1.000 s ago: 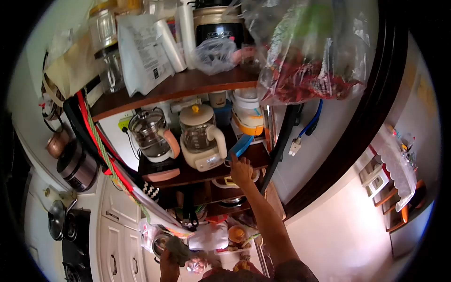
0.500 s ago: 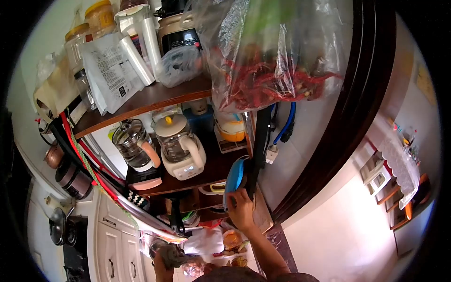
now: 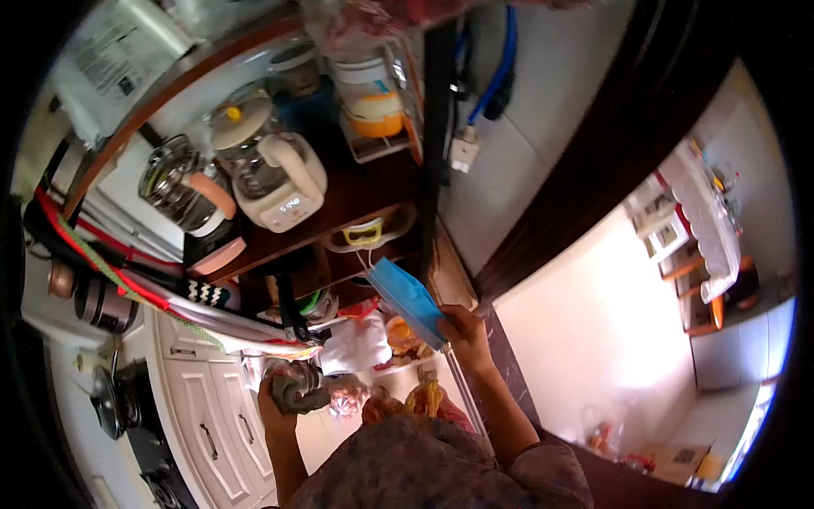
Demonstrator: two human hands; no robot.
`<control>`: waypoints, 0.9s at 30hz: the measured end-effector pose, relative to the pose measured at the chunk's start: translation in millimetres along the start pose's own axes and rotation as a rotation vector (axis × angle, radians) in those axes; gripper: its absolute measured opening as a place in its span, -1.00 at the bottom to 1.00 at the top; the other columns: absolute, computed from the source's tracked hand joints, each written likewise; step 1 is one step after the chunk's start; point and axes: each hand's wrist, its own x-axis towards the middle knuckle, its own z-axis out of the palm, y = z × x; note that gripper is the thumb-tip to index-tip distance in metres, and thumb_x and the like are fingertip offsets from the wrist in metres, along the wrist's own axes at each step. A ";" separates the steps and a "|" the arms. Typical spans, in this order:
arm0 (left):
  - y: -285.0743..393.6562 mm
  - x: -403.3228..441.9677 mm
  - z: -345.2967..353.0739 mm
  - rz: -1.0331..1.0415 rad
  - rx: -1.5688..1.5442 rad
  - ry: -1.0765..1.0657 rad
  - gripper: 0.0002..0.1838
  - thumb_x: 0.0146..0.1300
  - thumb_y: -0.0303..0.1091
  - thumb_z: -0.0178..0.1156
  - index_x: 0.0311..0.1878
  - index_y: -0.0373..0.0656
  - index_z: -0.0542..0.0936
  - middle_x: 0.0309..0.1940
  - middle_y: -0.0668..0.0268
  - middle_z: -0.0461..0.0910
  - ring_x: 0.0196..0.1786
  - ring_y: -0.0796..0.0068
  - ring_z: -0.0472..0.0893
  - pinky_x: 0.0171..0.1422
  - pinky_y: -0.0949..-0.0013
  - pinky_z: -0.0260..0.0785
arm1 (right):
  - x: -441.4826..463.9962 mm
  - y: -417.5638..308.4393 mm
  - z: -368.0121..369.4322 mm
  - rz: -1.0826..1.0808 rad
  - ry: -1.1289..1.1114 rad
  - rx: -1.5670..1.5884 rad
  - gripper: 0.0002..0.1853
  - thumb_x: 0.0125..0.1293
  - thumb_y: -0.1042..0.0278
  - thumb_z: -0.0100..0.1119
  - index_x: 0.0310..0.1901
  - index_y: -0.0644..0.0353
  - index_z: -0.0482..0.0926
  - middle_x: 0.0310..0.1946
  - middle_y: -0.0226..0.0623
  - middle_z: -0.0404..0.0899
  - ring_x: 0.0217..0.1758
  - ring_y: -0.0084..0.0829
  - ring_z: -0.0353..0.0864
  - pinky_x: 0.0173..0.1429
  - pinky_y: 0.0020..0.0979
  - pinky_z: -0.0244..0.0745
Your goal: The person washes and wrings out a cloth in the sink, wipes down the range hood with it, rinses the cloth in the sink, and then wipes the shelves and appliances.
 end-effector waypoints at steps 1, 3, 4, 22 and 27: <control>0.3 0.2 -4.2 -0.026 0.023 -0.016 -0.75 0.22 -0.18 -0.05 -0.27 -0.13 0.51 -0.41 0.35 0.51 -0.38 0.47 0.52 -0.43 0.41 0.40 | -11.3 7.8 -7.4 0.109 0.031 0.013 -0.75 0.17 0.57 0.07 -0.09 0.39 0.46 -0.27 -0.23 0.54 -0.21 -0.52 0.50 -0.12 -0.50 0.40; 1.3 1.6 -8.6 -0.124 0.059 0.014 -0.79 0.20 -0.20 -0.01 -0.27 -0.10 0.51 -0.39 0.36 0.51 -0.38 0.49 0.51 -0.45 0.43 0.36 | -38.4 53.9 -23.8 0.111 0.109 -0.091 -0.74 0.18 0.56 0.04 -0.07 0.39 0.46 -0.28 -0.23 0.55 -0.20 -0.52 0.50 -0.11 -0.49 0.40; -0.3 4.9 -11.8 -0.162 0.067 0.069 -0.80 0.18 -0.20 0.02 -0.26 -0.09 0.51 -0.37 0.38 0.50 -0.39 0.50 0.50 -0.45 0.42 0.33 | -56.4 74.2 -29.7 0.200 0.153 -0.086 -0.75 0.17 0.58 0.03 -0.08 0.39 0.47 -0.33 -0.22 0.55 -0.27 -0.52 0.51 -0.18 -0.49 0.42; -45.7 21.2 -36.1 -0.377 0.702 -0.292 -0.75 0.18 -0.15 0.03 -0.22 -0.12 0.49 -0.33 0.35 0.51 -0.31 0.48 0.51 -0.42 0.43 0.33 | -482.2 296.0 1.7 1.231 1.789 0.486 -0.76 0.17 0.47 -0.07 -0.22 0.16 0.62 -0.40 -0.11 0.59 -0.54 -0.27 0.60 -0.64 -0.34 0.54; -85.8 -20.4 -10.8 -0.425 0.737 -0.424 -0.77 0.20 -0.19 -0.01 -0.19 -0.11 0.47 -0.36 0.34 0.50 -0.33 0.48 0.51 -0.42 0.46 0.32 | -549.2 296.2 8.2 1.161 1.984 0.689 -0.71 0.17 0.55 -0.14 -0.14 0.17 0.55 -0.35 -0.11 0.56 -0.45 -0.24 0.59 -0.49 -0.29 0.58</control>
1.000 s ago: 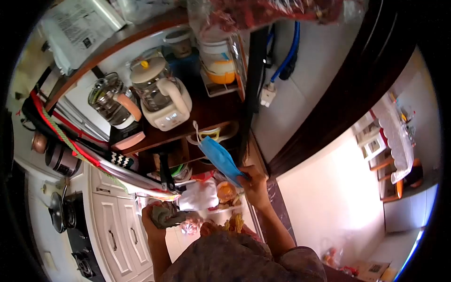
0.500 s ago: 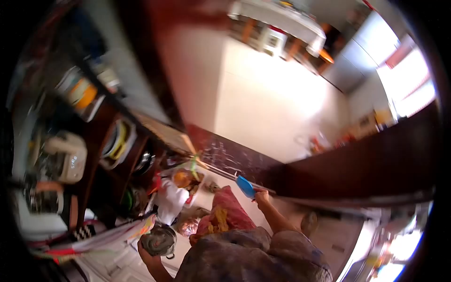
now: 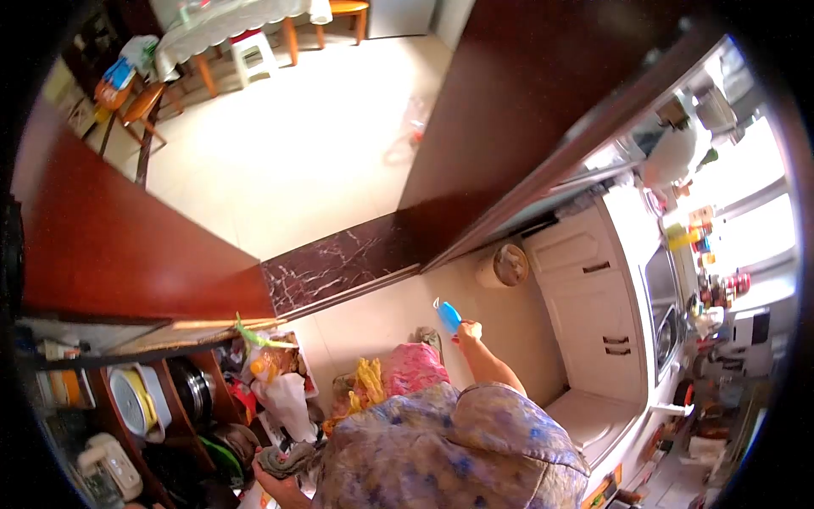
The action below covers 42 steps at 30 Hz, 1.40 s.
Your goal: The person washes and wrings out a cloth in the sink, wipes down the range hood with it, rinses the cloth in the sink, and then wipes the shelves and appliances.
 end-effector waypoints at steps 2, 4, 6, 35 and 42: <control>-6.2 -10.9 25.3 -0.030 0.109 -0.102 -0.79 0.21 -0.20 -0.02 -0.21 -0.11 0.46 -0.40 0.35 0.48 -0.40 0.50 0.49 -0.45 0.47 0.31 | 21.7 1.1 -26.0 0.023 0.017 0.055 -0.71 0.18 0.55 -0.16 -0.13 0.17 0.54 -0.35 -0.12 0.56 -0.43 -0.25 0.59 -0.48 -0.30 0.59; -23.7 -16.4 54.1 -0.014 0.149 -0.127 -0.81 0.20 -0.20 -0.01 -0.25 -0.09 0.47 -0.43 0.37 0.46 -0.45 0.52 0.45 -0.47 0.46 0.30 | 43.5 -2.4 -54.8 0.041 0.078 0.116 -0.71 0.18 0.56 -0.17 -0.14 0.16 0.54 -0.34 -0.13 0.56 -0.42 -0.25 0.59 -0.46 -0.28 0.58; -41.4 -33.2 91.4 -0.062 0.199 -0.111 -0.82 0.20 -0.19 -0.01 -0.26 -0.06 0.46 -0.45 0.38 0.45 -0.47 0.52 0.44 -0.50 0.47 0.30 | 75.5 1.6 -83.4 0.056 0.104 0.184 -0.72 0.19 0.55 -0.17 -0.14 0.17 0.53 -0.33 -0.14 0.56 -0.41 -0.25 0.59 -0.45 -0.26 0.57; -236.0 -142.5 215.9 -0.231 0.350 -0.423 -0.72 0.24 -0.13 -0.08 -0.23 -0.09 0.52 -0.38 0.31 0.56 -0.35 0.38 0.53 -0.31 0.27 0.40 | 326.8 21.3 -154.7 -0.197 0.022 -0.157 -0.79 -0.05 0.46 0.15 -0.30 0.24 0.57 -0.37 -0.17 0.61 -0.29 -0.37 0.58 -0.19 -0.36 0.49; -229.6 -144.0 218.2 -0.219 0.163 -0.735 -0.74 0.20 -0.43 -0.06 -0.06 -0.21 0.48 -0.18 0.20 0.55 -0.10 0.33 0.54 0.04 0.24 0.39 | 42.9 -109.9 -89.1 -0.806 -1.145 -0.338 -0.57 0.16 0.24 0.16 0.02 0.30 0.45 -0.22 -0.15 0.59 -0.14 -0.37 0.58 -0.04 -0.39 0.47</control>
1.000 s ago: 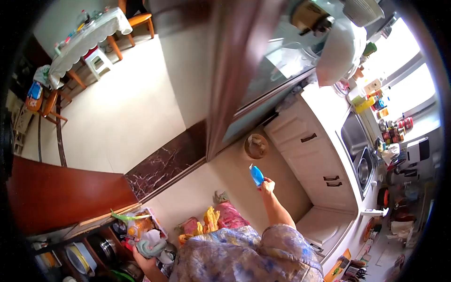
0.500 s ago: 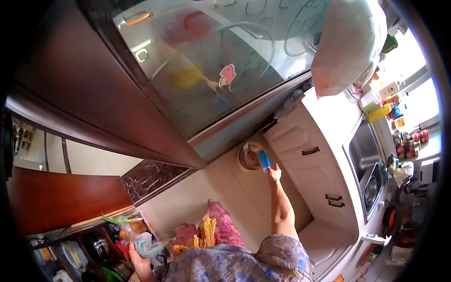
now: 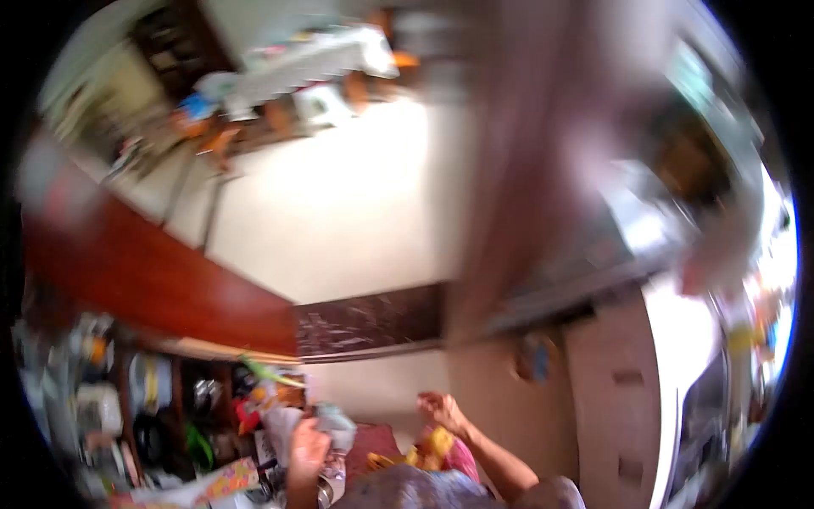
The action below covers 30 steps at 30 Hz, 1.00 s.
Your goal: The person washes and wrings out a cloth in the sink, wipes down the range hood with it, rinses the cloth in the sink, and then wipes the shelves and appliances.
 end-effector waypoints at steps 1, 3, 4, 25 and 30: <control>5.6 -6.7 12.3 0.066 0.055 -0.002 -0.75 0.19 -0.46 -0.02 -0.05 -0.22 0.47 -0.18 0.22 0.55 -0.10 0.36 0.54 0.01 0.27 0.40 | 2.9 -49.9 22.8 -0.008 -0.128 0.055 -0.51 0.14 0.14 0.19 0.03 0.28 0.44 -0.17 -0.14 0.57 -0.06 -0.37 0.53 -0.01 -0.36 0.45; 10.8 -11.4 10.6 0.197 0.121 0.057 -0.75 0.17 -0.48 0.09 -0.05 -0.23 0.47 -0.18 0.25 0.53 -0.12 0.44 0.54 -0.03 0.35 0.41 | 18.4 -106.3 68.8 -0.186 -0.354 -0.042 -0.47 0.15 0.07 0.21 0.04 0.29 0.42 -0.08 -0.13 0.52 0.02 -0.37 0.48 0.04 -0.37 0.41; 8.9 -8.6 -4.2 0.240 0.134 0.102 -0.73 0.15 -0.47 0.15 -0.06 -0.24 0.47 -0.18 0.27 0.53 -0.14 0.48 0.53 -0.06 0.40 0.41 | 23.9 -123.0 89.2 -0.370 -0.425 -0.162 -0.50 0.18 0.10 0.19 0.03 0.31 0.42 -0.05 -0.14 0.49 0.02 -0.38 0.47 0.05 -0.41 0.39; 208.6 -118.8 -225.7 0.697 -0.023 0.545 -0.65 0.26 -0.35 0.06 0.07 -0.32 0.42 -0.14 0.26 0.53 -0.08 0.49 0.51 0.05 0.44 0.34 | 75.5 -242.0 504.5 -0.016 -1.062 0.063 -0.70 0.30 0.35 -0.03 0.02 0.28 0.44 -0.21 -0.34 0.50 -0.14 -0.51 0.45 -0.02 -0.49 0.36; 252.4 -144.5 -246.2 0.893 -0.061 0.439 -0.35 0.26 0.01 0.00 0.29 -0.20 0.18 0.16 0.18 0.35 0.13 0.33 0.42 0.21 0.26 0.21 | 116.7 -258.0 584.0 -0.346 -0.808 -0.016 -0.69 0.24 0.41 -0.09 0.00 0.26 0.45 -0.20 -0.36 0.50 -0.12 -0.55 0.45 -0.02 -0.50 0.37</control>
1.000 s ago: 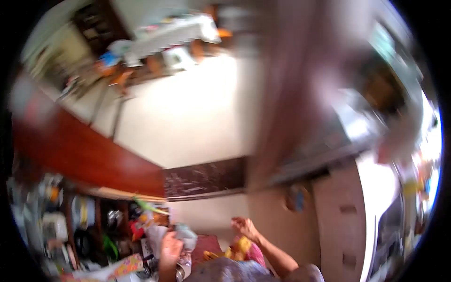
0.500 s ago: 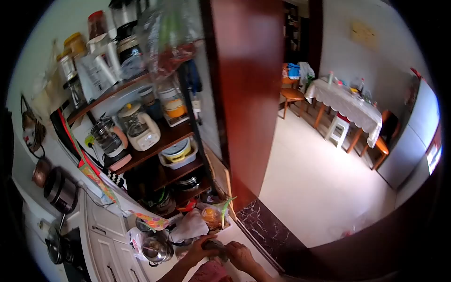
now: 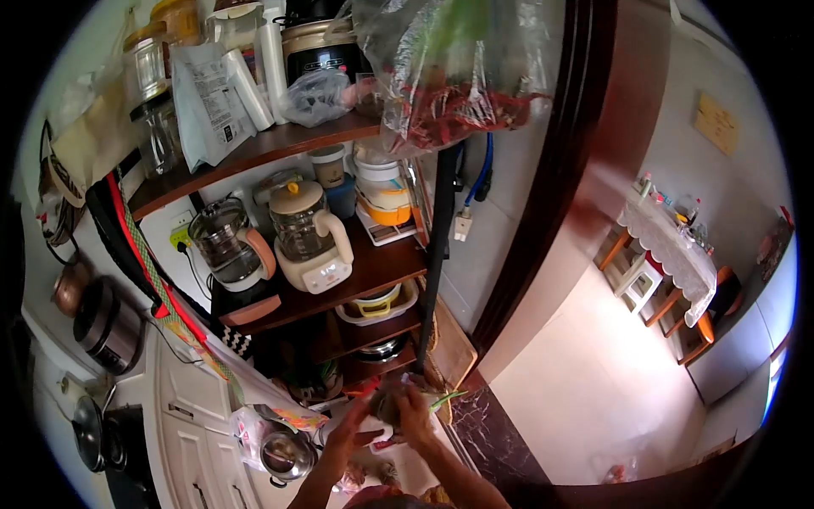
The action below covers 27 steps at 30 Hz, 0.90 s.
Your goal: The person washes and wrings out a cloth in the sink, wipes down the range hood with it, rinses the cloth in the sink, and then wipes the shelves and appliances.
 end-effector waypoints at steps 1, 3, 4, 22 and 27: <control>1.4 3.3 -14.5 0.047 0.132 0.011 -0.25 0.22 0.16 -0.06 0.32 -0.17 0.13 0.19 0.18 0.33 0.14 0.24 0.42 0.23 0.23 0.19 | 22.0 -14.6 0.3 -0.072 0.007 -0.044 -0.68 0.24 0.40 -0.10 0.02 0.26 0.43 -0.20 -0.37 0.50 -0.13 -0.56 0.44 -0.02 -0.51 0.35; 29.8 -7.4 -22.7 0.018 0.150 0.194 -0.41 0.27 -0.03 -0.02 0.24 -0.24 0.24 0.12 0.16 0.39 0.09 0.26 0.47 0.17 0.26 0.28 | 68.3 -43.4 2.3 -0.165 0.036 -0.017 -0.66 0.26 0.41 -0.12 0.06 0.26 0.38 -0.17 -0.37 0.48 -0.10 -0.57 0.41 0.00 -0.52 0.33; 36.1 -10.3 -33.7 -0.019 0.186 0.289 -0.52 0.31 -0.18 -0.02 0.18 -0.29 0.30 0.09 0.16 0.41 0.07 0.31 0.48 0.16 0.26 0.33 | 88.2 -62.6 6.9 -0.245 0.058 -0.030 -0.64 0.24 0.43 -0.11 0.08 0.25 0.36 -0.12 -0.35 0.46 -0.05 -0.55 0.40 0.03 -0.52 0.31; -58.0 -105.1 -75.5 -0.184 -0.262 1.065 -0.65 0.28 -0.33 -0.05 0.06 -0.32 0.36 -0.06 0.06 0.49 -0.04 0.17 0.51 -0.03 0.30 0.43 | 325.8 -44.7 52.2 -0.867 -0.502 -0.719 -0.62 0.14 0.51 -0.16 0.01 0.32 0.44 -0.01 0.04 0.45 0.05 0.00 0.43 0.11 -0.21 0.36; -75.8 -77.3 -48.6 -0.146 -0.277 1.008 -0.67 0.26 -0.36 0.00 0.04 -0.34 0.38 -0.08 0.03 0.50 -0.05 0.11 0.52 -0.05 0.26 0.47 | 392.4 -72.8 101.5 -0.899 -0.302 -0.578 -0.58 0.05 0.54 -0.11 0.01 0.30 0.43 -0.05 0.05 0.44 0.03 0.05 0.38 0.12 -0.17 0.32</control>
